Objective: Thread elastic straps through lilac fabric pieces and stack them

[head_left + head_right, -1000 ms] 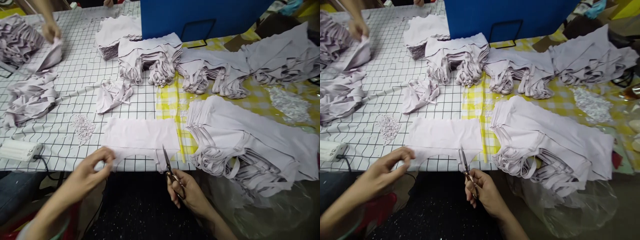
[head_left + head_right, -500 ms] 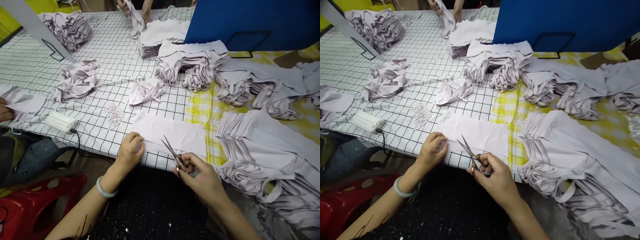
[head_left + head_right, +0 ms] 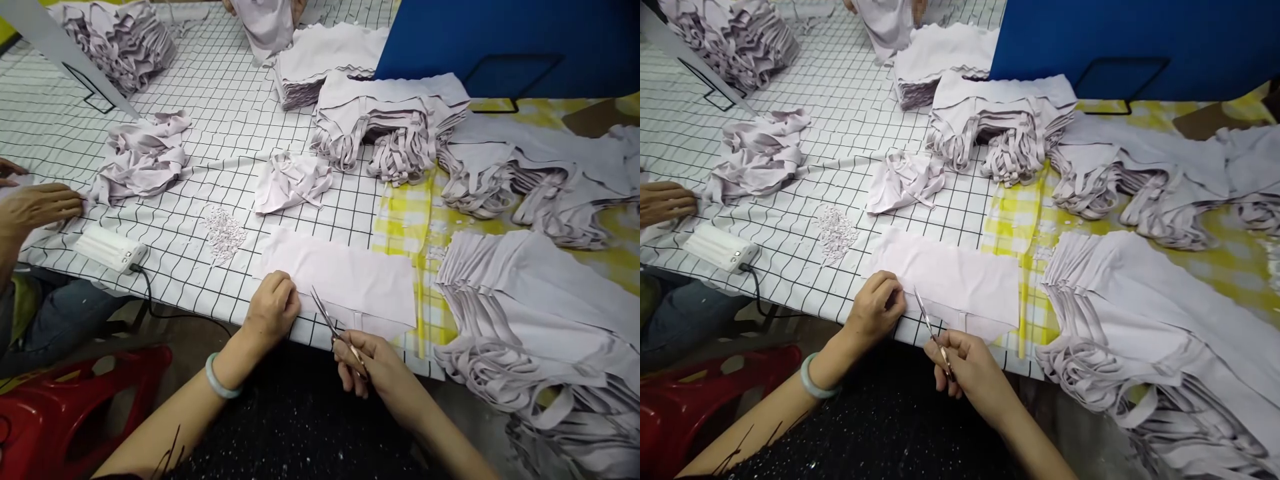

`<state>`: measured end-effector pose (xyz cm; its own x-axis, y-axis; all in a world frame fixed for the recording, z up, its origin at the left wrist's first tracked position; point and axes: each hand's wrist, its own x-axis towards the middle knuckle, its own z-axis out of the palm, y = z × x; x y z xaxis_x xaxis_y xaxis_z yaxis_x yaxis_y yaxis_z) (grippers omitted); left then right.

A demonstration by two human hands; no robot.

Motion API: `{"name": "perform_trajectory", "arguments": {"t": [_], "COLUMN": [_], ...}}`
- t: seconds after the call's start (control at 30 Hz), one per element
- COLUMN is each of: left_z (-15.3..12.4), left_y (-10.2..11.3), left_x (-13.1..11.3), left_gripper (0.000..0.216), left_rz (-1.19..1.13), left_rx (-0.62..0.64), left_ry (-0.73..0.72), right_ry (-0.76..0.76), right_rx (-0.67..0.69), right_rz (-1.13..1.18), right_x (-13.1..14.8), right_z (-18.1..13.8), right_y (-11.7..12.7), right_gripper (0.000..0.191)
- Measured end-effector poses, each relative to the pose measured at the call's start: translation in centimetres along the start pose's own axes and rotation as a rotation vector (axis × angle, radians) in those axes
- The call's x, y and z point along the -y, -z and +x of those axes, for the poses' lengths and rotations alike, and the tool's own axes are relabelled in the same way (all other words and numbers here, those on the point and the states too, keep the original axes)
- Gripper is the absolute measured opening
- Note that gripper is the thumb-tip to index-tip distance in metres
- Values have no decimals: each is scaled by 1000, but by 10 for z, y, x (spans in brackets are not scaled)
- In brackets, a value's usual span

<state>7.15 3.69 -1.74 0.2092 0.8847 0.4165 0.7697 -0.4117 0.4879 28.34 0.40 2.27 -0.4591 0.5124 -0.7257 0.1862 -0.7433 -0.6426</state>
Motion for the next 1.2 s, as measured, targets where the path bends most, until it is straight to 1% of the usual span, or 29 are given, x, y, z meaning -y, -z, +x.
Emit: {"name": "perform_trajectory", "arguments": {"t": [0.13, 0.23, 0.3, 0.4, 0.57, 0.8, 0.93, 1.07, 1.2], "left_z": [2, 4, 4, 4, 1, -1, 2, 5, 4], "left_y": [3, 6, 7, 10, 12, 3, 4, 8, 10], "left_x": [-2, -4, -5, -6, -6, -3, -2, -3, -4], "left_gripper": [19, 19, 18, 18, 17, 20, 20, 20, 20], "left_rz": [-91, -147, -177, -200, -171, -79, -126, -176, -200], "left_rx": [15, 36, 39, 44, 76, 74, 83, 63, 64], "left_ry": [81, 161, 189, 192, 144, 114, 150, 208, 233], "right_ry": [-39, -41, -36, -40, -62, -59, -58, -59, -66], "right_rx": [88, 124, 136, 125, 67, 70, 86, 120, 100], "right_rz": [66, 111, 136, 167, 181, 183, 178, 172, 179], "right_x": [-5, -5, -3, -1, -1, -5, -4, -2, 0], "right_z": [4, 8, 9, 10, 7, 6, 8, 9, 8], "right_y": [-1, -3, -4, -4, 0, -1, -4, -6, -6], "right_gripper": [54, 51, 50, 51, 53, 52, 53, 53, 54]}}
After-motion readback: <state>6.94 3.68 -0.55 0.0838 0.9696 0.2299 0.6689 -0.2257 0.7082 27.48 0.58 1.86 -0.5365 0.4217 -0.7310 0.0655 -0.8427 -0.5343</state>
